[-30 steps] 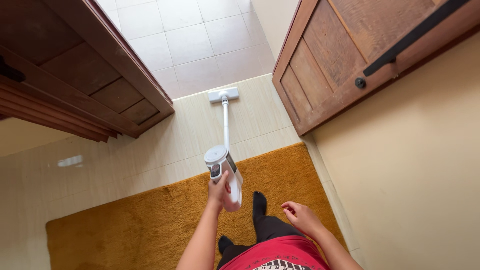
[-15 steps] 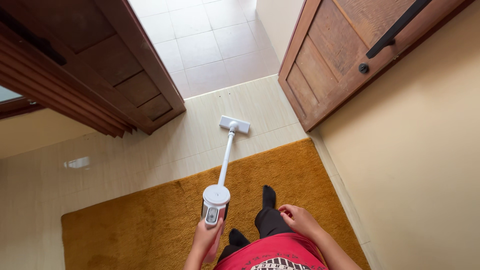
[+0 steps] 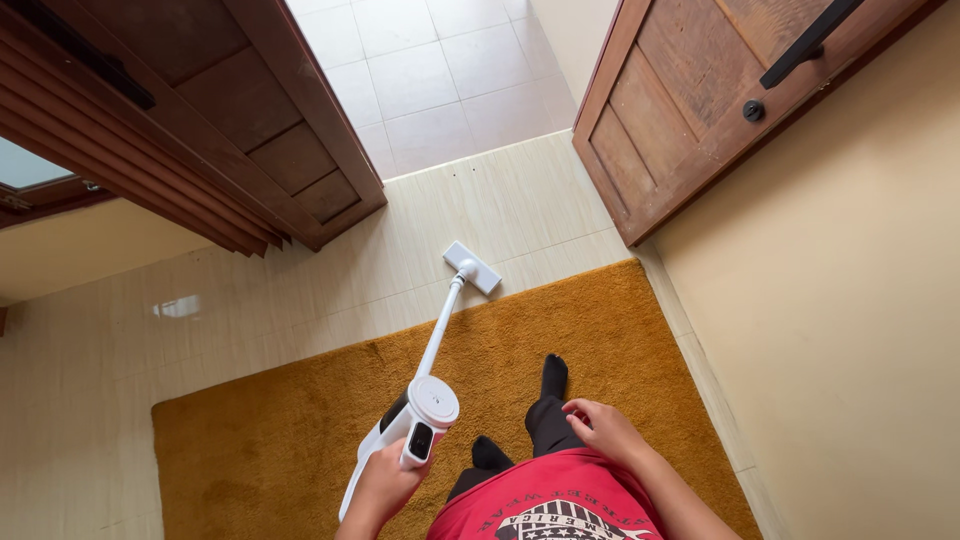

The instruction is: The person vacuums an orange rug using a white cordless vacuum. They move the vacuum head back and forth across the rug and the tiled floor, and at one point use their hand to push a wooden door open to continue cleaning.

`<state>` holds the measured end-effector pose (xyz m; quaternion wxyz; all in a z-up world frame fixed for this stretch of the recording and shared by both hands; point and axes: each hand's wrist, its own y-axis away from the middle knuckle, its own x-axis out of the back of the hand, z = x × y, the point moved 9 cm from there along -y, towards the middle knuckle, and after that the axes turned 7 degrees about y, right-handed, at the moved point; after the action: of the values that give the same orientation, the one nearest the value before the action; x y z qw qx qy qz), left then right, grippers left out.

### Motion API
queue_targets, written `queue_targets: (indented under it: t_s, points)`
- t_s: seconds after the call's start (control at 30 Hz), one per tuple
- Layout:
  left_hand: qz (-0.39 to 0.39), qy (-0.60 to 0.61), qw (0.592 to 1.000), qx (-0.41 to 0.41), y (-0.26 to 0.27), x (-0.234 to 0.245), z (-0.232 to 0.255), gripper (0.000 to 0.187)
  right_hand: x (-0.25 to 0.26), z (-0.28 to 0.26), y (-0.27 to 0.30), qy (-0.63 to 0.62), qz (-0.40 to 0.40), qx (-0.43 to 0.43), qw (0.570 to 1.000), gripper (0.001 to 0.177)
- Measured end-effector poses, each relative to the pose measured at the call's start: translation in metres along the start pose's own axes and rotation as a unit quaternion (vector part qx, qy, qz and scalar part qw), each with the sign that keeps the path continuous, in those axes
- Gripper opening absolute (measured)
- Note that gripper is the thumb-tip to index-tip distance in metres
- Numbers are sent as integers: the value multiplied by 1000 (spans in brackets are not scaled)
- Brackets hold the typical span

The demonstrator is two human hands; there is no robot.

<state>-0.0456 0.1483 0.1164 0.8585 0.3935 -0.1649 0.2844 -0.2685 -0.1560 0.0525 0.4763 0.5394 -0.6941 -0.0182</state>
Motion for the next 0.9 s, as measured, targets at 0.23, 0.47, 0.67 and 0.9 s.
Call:
queue_targets:
  t_s: [0.23,0.47,0.67,0.9]
  points:
    - [45,103,992,-53,-39,-19,75,34,26,-1,-20,-34,2,28,999,29]
    - [39,210,976,-42,-131,-82,134,36,77,4,-51,-86,-14,25,996,29]
    - [-13,310,940,-138,-230,-147,199,42,122,-21,-103,-105,-37,104,988,50]
    - [-96,362,924,-69,-301,-188,299,56,183,-26,-181,-49,76,126,988,73]
